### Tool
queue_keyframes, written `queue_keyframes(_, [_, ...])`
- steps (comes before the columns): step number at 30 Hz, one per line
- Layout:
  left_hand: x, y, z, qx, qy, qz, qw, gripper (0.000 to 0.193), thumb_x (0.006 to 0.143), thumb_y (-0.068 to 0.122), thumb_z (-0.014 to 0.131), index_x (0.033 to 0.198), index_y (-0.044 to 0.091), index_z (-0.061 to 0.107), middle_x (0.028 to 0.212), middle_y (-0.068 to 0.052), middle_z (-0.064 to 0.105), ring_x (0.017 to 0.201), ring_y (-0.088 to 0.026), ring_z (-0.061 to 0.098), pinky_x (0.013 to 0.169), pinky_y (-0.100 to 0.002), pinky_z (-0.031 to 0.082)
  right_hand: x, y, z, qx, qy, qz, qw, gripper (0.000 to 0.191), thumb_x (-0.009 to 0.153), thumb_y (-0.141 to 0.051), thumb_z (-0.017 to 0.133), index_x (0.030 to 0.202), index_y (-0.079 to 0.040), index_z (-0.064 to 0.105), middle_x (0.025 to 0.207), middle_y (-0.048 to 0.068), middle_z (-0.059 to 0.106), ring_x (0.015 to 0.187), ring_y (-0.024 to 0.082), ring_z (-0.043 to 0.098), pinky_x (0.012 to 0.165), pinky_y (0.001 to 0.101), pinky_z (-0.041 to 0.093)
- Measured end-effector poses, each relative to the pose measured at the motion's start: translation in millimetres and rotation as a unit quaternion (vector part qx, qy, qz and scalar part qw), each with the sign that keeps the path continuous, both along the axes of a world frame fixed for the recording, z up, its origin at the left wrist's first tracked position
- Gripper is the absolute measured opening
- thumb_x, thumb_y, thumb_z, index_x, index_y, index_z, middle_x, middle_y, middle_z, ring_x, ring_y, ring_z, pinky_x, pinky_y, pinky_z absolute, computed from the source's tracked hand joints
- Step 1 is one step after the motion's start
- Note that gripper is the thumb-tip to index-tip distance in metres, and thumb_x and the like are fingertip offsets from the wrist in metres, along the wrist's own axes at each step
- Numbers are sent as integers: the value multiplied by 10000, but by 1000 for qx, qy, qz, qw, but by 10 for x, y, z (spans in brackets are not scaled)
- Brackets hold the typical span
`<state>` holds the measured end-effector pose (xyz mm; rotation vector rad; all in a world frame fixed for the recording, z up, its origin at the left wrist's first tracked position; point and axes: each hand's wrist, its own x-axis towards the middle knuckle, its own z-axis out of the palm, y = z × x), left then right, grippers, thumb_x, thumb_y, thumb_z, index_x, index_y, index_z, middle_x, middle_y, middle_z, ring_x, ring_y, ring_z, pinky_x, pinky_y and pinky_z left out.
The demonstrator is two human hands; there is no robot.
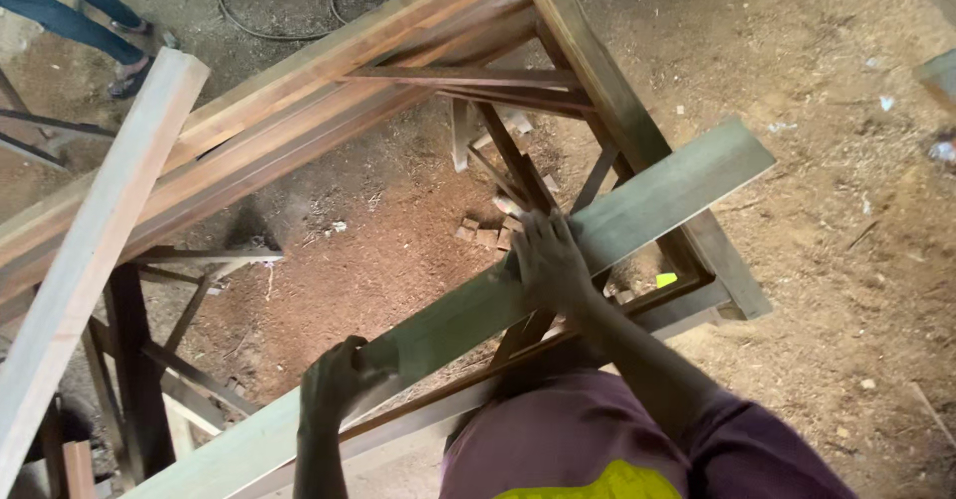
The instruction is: The person sands a wooden beam with a sanding block while it rests on a wooden frame.
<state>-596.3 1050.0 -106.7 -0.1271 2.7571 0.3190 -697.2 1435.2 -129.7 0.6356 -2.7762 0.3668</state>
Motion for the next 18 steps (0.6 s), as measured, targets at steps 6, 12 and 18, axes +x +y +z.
queue_keyframes(6, [-118, -633, 15, -71, 73, 15, 995, 599, 837, 713, 589, 851, 150, 792, 911, -99, 782, 901, -296, 750, 830, -464, 603, -135, -113, 22, -33, -85, 24, 996, 746, 941, -692, 501, 1257, -27, 621, 1307, 183, 558, 1296, 363, 471, 1194, 558, 251])
queue_keyframes(12, [-133, -649, -26, -126, -176, 92, 972, 709, 883, 807, 457, 899, 197, 819, 870, -122, 811, 883, -281, 783, 880, -453, 589, -231, -26, 58, -24, -88, 25, 996, 830, 846, -786, 554, 1234, -57, 637, 1327, 199, 537, 1324, 368, 431, 1158, 596, 221])
queue_keyframes(18, [58, -385, -198, -50, 27, 66, 996, 667, 821, 721, 606, 1133, 150, 750, 1103, -141, 772, 1002, -298, 750, 889, -447, 607, -131, -196, 185, 69, -185, -34, 980, 882, 901, -792, 493, 1339, -32, 588, 1309, 188, 537, 1283, 356, 455, 1152, 546, 282])
